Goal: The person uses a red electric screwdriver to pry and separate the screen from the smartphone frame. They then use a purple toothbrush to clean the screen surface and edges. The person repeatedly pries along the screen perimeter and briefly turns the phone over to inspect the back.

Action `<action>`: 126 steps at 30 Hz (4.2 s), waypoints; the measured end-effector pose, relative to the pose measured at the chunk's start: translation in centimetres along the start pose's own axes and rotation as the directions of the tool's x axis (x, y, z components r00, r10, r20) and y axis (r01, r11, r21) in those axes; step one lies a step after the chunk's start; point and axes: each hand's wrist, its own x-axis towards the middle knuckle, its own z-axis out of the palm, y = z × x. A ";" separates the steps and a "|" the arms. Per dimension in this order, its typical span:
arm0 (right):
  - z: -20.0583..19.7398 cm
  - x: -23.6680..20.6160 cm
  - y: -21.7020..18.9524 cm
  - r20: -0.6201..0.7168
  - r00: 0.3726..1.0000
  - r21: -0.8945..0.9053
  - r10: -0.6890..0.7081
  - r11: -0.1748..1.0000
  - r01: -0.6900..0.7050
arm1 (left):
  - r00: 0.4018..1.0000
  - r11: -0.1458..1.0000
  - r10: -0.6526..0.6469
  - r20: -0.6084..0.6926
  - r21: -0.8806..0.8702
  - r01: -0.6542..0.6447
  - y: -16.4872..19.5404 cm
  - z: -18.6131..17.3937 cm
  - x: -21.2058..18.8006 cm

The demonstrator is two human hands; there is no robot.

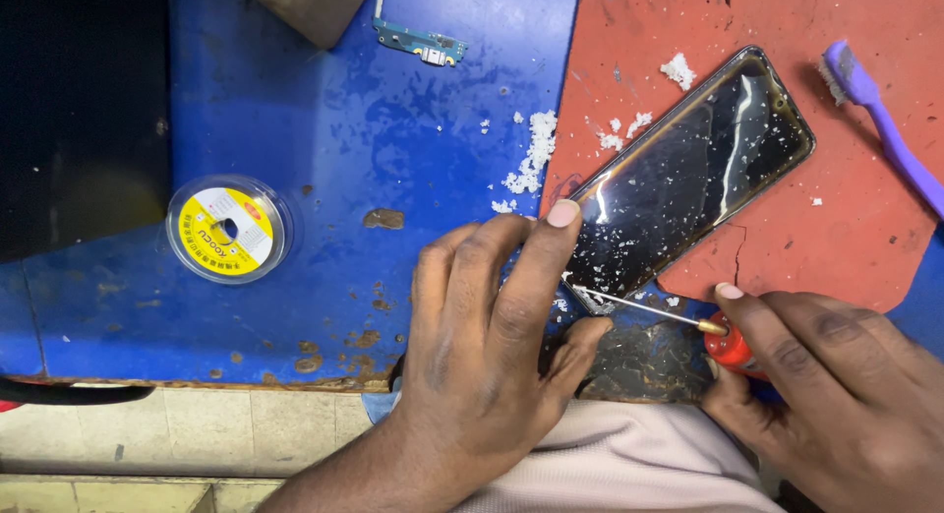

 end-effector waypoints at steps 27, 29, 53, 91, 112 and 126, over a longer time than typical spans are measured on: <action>0.3 -0.5 0.4 -0.028 1.000 0.007 0.013 1.000 -0.013 | 1.000 1.000 -0.001 -0.002 -0.006 0.001 0.1 0.0 0.0; 0.3 -0.5 0.4 -0.037 0.999 0.017 0.036 0.999 -0.036 | 1.000 1.000 -0.002 -0.001 -0.007 0.002 0.1 0.0 0.0; 0.8 -1.3 1.0 -0.053 0.998 0.042 0.046 0.998 -0.043 | 1.000 1.000 -0.010 -0.008 -0.006 0.010 0.0 0.1 -0.1; 0.0 -2.6 1.2 -0.006 0.997 0.036 0.071 0.997 -0.070 | 1.000 1.000 0.007 0.010 0.020 -0.007 0.7 -0.1 0.1; -0.4 -1.6 0.6 -0.015 1.000 0.031 -0.027 0.999 0.027 | 1.000 0.999 0.009 0.009 0.032 -0.009 0.8 -0.3 0.3; -0.2 -1.4 0.2 -0.030 0.996 0.037 0.087 0.996 -0.086 | 1.000 0.999 0.006 0.011 0.034 -0.006 0.7 -0.1 0.1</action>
